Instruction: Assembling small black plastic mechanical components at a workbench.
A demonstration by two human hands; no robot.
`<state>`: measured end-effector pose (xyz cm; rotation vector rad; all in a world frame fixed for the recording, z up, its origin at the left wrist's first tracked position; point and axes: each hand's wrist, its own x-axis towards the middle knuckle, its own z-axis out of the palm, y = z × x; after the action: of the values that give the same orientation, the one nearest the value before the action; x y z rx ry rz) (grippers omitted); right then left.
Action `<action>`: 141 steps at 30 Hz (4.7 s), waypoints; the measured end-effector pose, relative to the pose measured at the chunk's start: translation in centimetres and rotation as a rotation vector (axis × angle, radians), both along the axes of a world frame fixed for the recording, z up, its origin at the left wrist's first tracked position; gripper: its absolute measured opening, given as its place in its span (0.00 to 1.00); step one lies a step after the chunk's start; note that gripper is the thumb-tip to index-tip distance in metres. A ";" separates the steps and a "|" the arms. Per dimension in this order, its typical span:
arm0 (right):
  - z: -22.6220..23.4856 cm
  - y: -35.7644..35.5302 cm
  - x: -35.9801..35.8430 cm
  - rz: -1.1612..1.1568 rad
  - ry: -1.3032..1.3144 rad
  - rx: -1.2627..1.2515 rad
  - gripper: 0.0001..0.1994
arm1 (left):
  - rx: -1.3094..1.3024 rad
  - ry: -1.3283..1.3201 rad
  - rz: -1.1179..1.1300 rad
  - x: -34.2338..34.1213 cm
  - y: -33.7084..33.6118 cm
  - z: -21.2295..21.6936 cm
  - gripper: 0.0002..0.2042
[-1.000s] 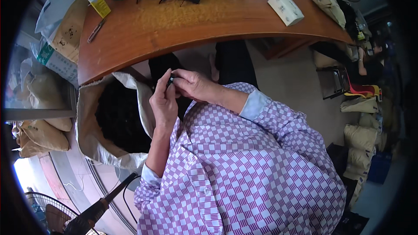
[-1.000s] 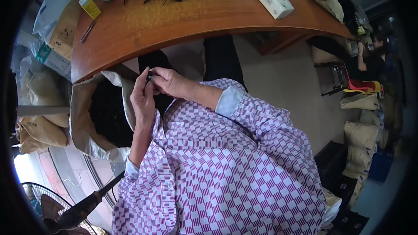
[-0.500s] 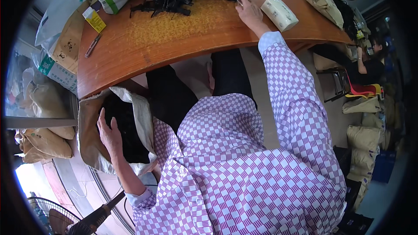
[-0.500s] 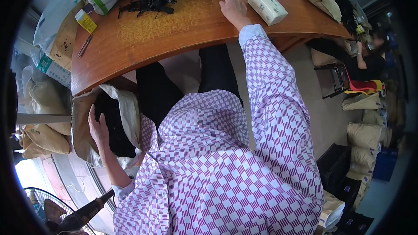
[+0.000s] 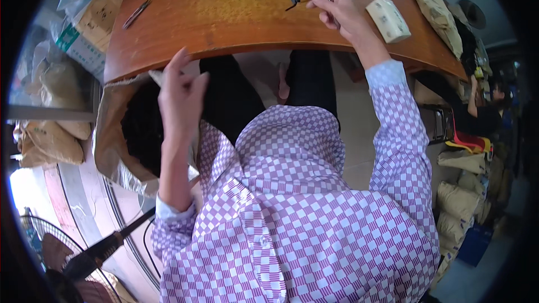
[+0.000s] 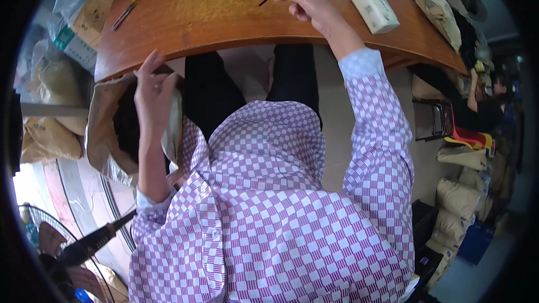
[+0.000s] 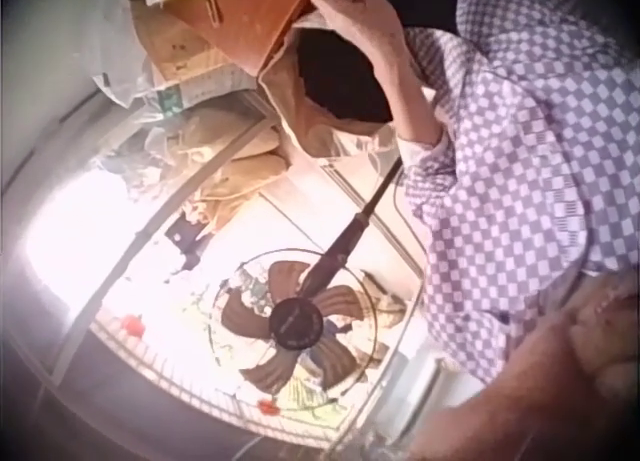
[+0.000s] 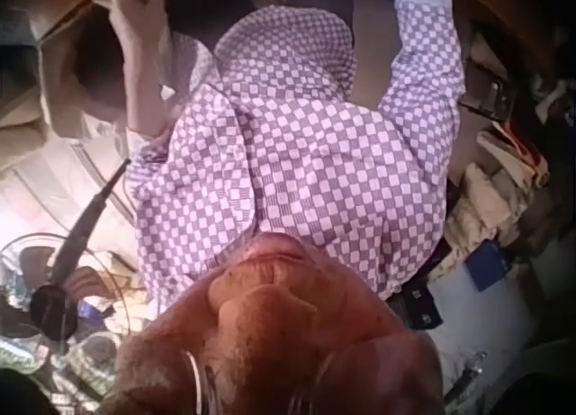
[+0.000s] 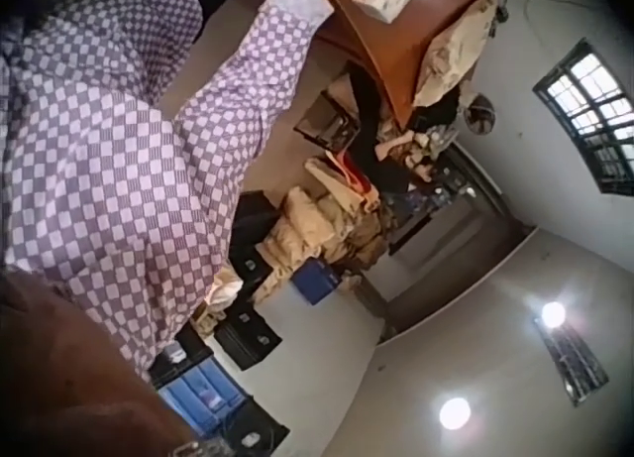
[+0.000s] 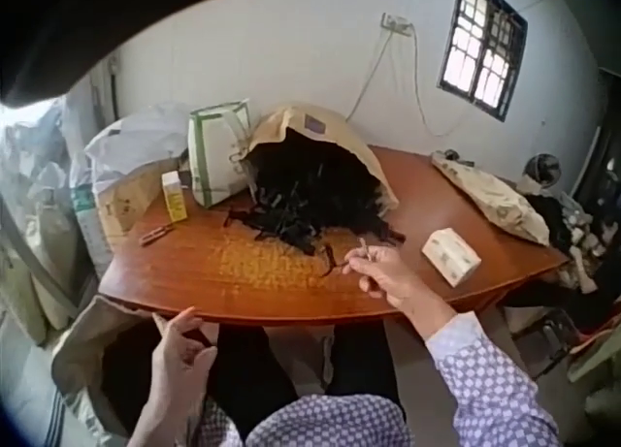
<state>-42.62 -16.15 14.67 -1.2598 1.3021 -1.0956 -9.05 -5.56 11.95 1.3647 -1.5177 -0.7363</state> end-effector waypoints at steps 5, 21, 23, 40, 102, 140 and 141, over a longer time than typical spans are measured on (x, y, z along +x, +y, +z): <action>0.1 8.6 9.0 0.317 0.005 0.127 0.07 | 0.106 0.085 -0.271 -4.1 0.0 -1.0 0.38; -6.1 13.6 13.4 0.269 -0.004 0.005 0.13 | 0.217 0.252 -0.270 -4.1 3.0 -6.4 0.20; -6.4 14.0 13.3 0.271 0.091 0.030 0.15 | 0.291 0.479 -0.281 -4.2 3.0 -6.0 0.17; -8.0 14.0 13.6 0.301 0.313 -0.185 0.11 | 0.207 0.046 -0.255 -5.1 3.4 -5.1 0.14; -8.2 13.0 13.4 0.270 -0.290 0.266 0.14 | 0.367 0.388 -0.576 -3.2 3.7 -5.9 0.19; -3.5 10.4 14.6 0.583 -0.249 0.369 0.13 | -0.037 0.041 -0.171 -2.4 3.8 -1.8 0.19; -2.4 8.7 13.9 0.541 -0.088 0.328 0.13 | -0.003 0.083 -0.078 -1.5 4.0 -1.8 0.18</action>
<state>-28.74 -7.48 12.29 -1.1982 0.9446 -0.5227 -10.52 -1.60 10.15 1.2637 -1.5122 -0.8288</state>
